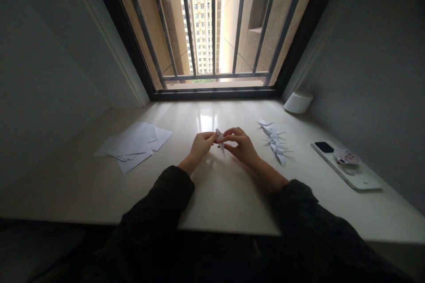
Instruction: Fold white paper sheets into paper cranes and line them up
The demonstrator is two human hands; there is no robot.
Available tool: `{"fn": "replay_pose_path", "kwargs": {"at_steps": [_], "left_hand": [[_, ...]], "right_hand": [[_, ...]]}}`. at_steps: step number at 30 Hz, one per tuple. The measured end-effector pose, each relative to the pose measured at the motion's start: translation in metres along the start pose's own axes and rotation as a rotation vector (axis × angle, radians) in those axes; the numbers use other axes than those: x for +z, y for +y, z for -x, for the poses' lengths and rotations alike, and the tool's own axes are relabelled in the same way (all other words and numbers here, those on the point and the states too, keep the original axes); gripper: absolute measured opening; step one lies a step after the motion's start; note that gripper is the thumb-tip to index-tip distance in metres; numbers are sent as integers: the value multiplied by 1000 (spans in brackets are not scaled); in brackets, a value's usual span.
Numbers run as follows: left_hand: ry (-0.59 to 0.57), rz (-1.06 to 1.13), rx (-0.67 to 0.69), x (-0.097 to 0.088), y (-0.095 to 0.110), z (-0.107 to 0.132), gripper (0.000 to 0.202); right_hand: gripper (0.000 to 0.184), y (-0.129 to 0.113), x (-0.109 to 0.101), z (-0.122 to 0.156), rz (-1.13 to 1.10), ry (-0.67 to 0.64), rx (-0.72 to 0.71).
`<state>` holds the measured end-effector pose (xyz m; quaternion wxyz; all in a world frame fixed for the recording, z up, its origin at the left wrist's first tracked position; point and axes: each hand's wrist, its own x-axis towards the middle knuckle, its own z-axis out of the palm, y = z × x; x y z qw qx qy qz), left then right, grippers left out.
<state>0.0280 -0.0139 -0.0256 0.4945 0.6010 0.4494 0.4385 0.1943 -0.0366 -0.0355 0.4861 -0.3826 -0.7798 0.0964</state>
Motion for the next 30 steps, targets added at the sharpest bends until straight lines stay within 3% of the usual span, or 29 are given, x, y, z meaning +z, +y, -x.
{"fn": "replay_pose_path", "kwargs": {"at_steps": [13, 21, 30], "left_hand": [[-42, -13, 104, 1, -5, -2, 36], [-25, 7, 79, -2, -4, -4, 35], [4, -10, 160, 1, 0, 0, 34]], "right_hand": [[1, 5, 1, 0, -123, 17, 43], [14, 4, 7, 2, -323, -15, 136], [17, 2, 5, 0, -386, -10, 254]]}}
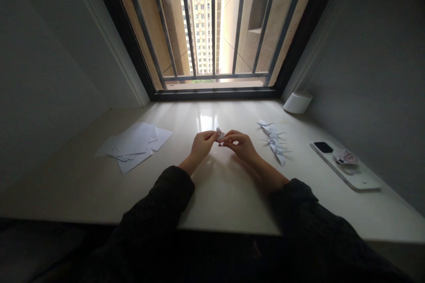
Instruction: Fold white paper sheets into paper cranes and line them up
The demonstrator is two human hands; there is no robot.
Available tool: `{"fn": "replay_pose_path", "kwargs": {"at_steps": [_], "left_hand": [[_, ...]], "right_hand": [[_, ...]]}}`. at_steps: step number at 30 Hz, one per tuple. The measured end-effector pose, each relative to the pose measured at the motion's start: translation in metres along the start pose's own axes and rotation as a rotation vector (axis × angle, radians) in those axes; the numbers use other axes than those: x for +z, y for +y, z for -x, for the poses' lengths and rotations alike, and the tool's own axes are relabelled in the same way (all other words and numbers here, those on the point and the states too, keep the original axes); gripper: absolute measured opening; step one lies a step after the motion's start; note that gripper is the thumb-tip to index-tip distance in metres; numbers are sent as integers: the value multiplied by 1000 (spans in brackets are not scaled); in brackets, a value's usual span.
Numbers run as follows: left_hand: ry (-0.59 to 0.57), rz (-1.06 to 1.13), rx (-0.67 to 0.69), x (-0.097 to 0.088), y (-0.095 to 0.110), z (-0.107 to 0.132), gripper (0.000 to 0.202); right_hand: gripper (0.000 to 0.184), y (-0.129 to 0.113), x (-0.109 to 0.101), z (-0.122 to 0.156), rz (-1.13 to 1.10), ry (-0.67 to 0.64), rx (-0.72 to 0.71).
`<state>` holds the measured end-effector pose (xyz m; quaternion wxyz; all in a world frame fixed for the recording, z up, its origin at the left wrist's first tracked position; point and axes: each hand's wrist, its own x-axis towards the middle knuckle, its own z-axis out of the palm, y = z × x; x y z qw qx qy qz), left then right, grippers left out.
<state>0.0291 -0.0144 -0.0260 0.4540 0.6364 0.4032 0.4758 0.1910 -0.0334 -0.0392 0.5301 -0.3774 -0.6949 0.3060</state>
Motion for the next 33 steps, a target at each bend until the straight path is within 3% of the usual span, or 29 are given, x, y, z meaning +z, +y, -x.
{"fn": "replay_pose_path", "kwargs": {"at_steps": [6, 10, 14, 20, 28, 33], "left_hand": [[38, 61, -90, -2, 4, 0, 32], [16, 81, -128, -1, 5, 1, 34], [6, 94, -114, 1, 6, 3, 33], [4, 94, -103, 1, 7, 3, 33], [17, 86, -76, 1, 4, 2, 32], [-19, 69, -51, 2, 6, 2, 38]], "right_hand": [[17, -2, 3, -1, -22, -7, -5], [19, -3, 5, 1, -49, 71, 23], [20, -6, 6, 2, -26, 146, 19], [22, -8, 5, 2, -35, 137, 48], [31, -4, 7, 1, -187, 217, 210], [31, 0, 7, 1, -201, 250, 227]]}}
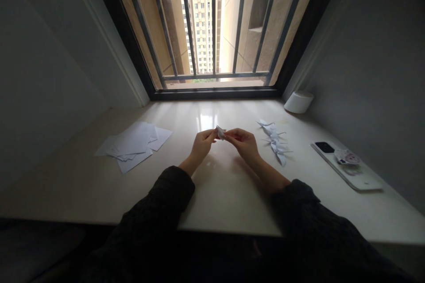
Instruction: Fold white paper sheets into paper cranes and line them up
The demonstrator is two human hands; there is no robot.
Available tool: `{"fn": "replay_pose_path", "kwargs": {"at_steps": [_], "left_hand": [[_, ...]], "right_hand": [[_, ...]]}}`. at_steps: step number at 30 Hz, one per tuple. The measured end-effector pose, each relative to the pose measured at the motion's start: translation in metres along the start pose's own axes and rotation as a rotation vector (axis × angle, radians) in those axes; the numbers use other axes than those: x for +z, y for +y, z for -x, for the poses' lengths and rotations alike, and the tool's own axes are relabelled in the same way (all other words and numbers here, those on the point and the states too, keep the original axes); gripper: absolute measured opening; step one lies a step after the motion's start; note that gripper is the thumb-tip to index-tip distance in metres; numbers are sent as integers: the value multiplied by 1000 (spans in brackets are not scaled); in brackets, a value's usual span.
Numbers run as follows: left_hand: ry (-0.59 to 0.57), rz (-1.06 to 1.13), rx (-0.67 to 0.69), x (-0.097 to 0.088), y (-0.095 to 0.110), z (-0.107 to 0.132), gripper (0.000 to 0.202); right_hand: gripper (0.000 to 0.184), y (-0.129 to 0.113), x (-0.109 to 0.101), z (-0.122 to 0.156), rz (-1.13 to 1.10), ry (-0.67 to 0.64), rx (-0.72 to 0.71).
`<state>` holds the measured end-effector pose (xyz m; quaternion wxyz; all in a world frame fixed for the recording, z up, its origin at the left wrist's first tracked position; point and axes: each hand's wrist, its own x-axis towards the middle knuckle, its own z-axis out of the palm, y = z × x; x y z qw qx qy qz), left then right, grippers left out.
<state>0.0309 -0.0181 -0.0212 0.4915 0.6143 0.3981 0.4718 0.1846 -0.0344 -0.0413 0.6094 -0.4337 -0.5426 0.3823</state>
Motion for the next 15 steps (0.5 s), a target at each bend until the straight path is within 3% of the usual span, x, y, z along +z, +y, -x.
{"fn": "replay_pose_path", "kwargs": {"at_steps": [7, 15], "left_hand": [[-6, -9, 48, 0, 0, 0, 45], [52, 16, 66, 3, 5, 3, 31]], "right_hand": [[32, -3, 0, 1, 42, 15, -3], [36, -5, 0, 3, 58, 0, 16]]}}
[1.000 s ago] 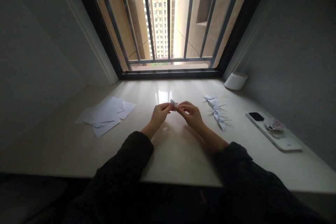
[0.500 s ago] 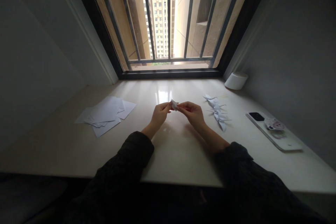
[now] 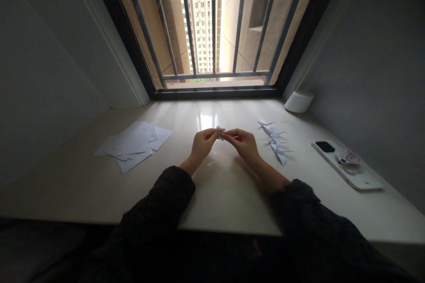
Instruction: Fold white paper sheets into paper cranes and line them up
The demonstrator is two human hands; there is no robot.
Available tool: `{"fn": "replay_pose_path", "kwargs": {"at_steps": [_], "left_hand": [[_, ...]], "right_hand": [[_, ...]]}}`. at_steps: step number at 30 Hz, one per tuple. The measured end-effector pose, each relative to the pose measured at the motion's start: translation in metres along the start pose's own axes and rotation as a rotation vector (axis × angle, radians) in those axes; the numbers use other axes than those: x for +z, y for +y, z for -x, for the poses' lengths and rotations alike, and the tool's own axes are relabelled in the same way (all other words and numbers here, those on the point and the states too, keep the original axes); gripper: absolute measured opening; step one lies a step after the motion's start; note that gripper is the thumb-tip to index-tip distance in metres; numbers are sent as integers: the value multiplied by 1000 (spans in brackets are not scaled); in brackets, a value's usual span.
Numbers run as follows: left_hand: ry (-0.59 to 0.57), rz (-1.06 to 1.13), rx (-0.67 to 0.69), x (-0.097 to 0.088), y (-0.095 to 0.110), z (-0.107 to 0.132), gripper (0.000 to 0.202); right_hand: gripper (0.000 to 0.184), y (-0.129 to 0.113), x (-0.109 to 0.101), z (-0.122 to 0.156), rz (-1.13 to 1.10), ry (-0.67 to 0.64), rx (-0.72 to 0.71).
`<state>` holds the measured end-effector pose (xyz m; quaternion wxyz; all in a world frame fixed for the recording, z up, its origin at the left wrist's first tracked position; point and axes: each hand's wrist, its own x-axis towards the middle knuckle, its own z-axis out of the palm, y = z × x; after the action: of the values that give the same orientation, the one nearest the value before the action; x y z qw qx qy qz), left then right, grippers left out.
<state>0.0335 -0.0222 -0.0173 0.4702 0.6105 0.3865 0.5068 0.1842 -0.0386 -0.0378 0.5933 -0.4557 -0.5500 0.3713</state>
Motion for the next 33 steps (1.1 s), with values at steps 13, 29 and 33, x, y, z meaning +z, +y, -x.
{"fn": "replay_pose_path", "kwargs": {"at_steps": [13, 29, 33], "left_hand": [[150, -13, -21, 1, -1, -1, 31], [137, -29, 22, 0, -6, 3, 31], [118, -21, -16, 0, -5, 2, 31]], "right_hand": [[37, 0, 2, -1, -93, -83, 92], [33, -6, -1, -1, -125, -121, 207], [34, -5, -1, -2, -133, -109, 218]]}}
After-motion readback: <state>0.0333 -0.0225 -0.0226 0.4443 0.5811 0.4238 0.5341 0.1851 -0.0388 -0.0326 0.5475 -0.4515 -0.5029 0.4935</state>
